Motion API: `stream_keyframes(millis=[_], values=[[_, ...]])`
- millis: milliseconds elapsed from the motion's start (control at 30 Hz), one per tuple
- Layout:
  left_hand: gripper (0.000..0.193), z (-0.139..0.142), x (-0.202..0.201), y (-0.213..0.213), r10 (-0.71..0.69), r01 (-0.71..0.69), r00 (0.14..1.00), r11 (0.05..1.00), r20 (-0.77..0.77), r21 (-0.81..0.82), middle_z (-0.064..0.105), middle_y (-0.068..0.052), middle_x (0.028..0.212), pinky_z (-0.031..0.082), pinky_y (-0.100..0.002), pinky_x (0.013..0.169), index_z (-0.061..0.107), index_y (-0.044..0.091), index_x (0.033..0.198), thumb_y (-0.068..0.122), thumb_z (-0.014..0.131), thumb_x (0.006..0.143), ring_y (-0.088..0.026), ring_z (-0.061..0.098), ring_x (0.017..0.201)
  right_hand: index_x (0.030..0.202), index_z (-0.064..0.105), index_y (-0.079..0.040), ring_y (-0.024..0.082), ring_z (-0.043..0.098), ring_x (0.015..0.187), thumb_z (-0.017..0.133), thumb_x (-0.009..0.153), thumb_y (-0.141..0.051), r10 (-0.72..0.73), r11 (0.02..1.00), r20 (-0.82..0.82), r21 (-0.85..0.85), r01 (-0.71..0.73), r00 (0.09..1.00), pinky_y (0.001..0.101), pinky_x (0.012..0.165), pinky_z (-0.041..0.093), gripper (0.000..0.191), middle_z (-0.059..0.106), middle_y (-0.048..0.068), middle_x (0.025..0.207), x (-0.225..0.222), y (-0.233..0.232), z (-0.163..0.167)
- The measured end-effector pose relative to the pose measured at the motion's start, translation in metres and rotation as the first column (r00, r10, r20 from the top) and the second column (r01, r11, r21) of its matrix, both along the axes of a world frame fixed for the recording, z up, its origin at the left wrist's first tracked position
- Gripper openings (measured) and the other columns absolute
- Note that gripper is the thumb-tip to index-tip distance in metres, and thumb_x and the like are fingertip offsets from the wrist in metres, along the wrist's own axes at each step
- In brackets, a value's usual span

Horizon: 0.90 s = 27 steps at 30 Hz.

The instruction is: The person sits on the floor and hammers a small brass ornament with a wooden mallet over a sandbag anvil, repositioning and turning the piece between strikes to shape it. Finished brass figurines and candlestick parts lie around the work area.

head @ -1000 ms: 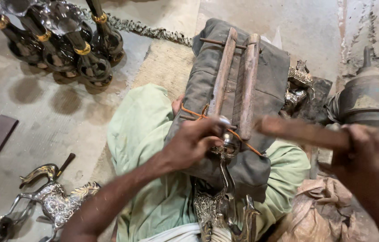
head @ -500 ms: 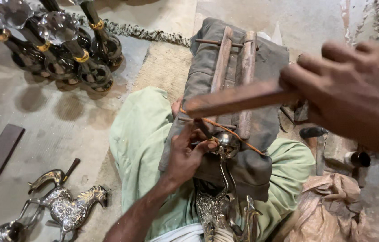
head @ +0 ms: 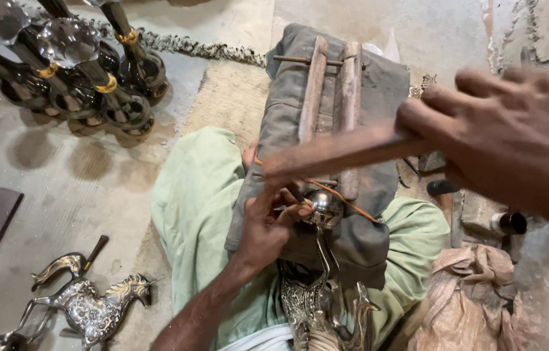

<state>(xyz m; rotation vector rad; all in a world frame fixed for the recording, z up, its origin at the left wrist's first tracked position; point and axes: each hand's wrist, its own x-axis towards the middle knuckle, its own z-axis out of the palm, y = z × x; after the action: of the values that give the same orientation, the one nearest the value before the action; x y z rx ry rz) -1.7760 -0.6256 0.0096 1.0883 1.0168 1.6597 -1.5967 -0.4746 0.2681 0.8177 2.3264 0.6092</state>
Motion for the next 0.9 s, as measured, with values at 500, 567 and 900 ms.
stream_keyframes(millis=[500,567,900], values=[[0.032,-0.009,-0.005,-0.001,-0.046,0.049,0.995,0.998,-0.087,0.042,0.073,-0.006,0.088,0.064,-0.027,0.081,0.058,0.001,0.128,-0.006,0.068,0.098,-0.012,0.075,0.088,0.116,0.062,-0.017,0.015,0.071,0.077,0.061,0.098,-0.036,-0.025,0.998,-0.009,0.052,0.026,1.0,0.029,0.064,0.064,0.026,0.071,0.002,0.092,0.008,-0.016,0.002],[0.03,-0.01,-0.007,-0.001,-0.069,0.073,0.996,0.995,-0.06,0.064,0.073,-0.007,0.092,0.064,-0.028,0.085,0.057,0.001,0.127,-0.007,0.063,0.099,-0.013,0.076,0.093,0.117,0.063,-0.019,0.017,0.075,0.082,0.067,0.086,-0.041,0.313,0.926,0.001,0.22,-0.305,0.95,0.0341,0.065,0.064,0.039,0.075,0.002,0.094,0.01,-0.017,0.001],[0.029,-0.013,-0.018,0.001,-0.12,0.135,0.982,0.987,-0.148,0.091,0.077,-0.01,0.097,0.064,-0.029,0.082,0.059,-0.003,0.125,-0.01,0.058,0.097,-0.016,0.078,0.09,0.119,0.062,-0.016,0.016,0.074,0.079,0.068,0.091,-0.043,0.084,0.993,-0.079,0.089,-0.077,0.993,0.0308,0.063,0.064,0.039,0.072,0.004,0.097,0.038,-0.025,-0.019]])
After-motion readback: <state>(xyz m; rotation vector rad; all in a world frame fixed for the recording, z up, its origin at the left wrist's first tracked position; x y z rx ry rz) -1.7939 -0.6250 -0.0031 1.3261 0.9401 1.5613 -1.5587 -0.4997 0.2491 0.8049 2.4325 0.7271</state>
